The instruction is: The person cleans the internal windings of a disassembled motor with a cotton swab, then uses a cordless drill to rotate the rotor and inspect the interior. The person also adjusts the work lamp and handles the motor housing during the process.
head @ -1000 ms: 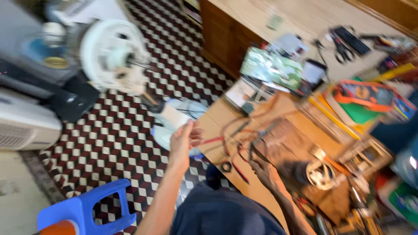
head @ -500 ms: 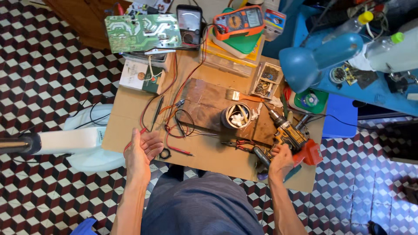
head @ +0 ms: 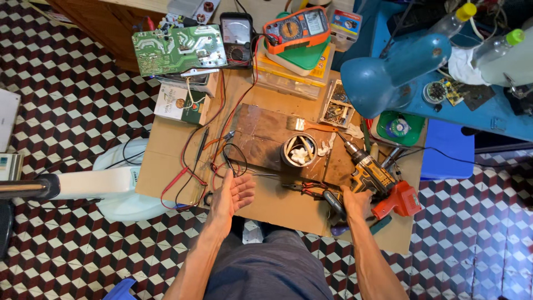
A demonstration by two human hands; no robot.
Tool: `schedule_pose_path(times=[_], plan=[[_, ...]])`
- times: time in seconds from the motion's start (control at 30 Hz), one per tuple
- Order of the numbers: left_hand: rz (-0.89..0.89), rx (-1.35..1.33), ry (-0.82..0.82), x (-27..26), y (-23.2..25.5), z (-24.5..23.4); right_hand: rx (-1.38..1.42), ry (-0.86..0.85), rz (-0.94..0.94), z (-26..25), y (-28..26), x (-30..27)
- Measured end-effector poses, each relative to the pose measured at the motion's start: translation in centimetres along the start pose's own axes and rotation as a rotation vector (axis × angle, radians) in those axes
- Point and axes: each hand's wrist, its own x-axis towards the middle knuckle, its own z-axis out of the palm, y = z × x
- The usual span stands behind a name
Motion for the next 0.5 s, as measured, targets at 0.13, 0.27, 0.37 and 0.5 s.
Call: schedule_pose_path(times=[0.13,0.27,0.37,0.5], plan=[[0.023,0.009,0.033,-0.8,-0.3,-1.2,0.069,0.003,0.063,1.1,-0.6,0.0],[0.040,-0.046,0.081,-1.4,-0.9,-3.7,0.603,-0.074,0.099,-0.9,-0.2,-0.5],[0.009,-0.069,0.126,-1.2,-1.1,-5.4,0.682,-0.087,0.109,-3.9,-0.1,-3.3],[0.015,-0.023,0.138,-1.0,-1.9,-8.1,0.739,-0.064,0.025,-10.0,0.2,-9.7]])
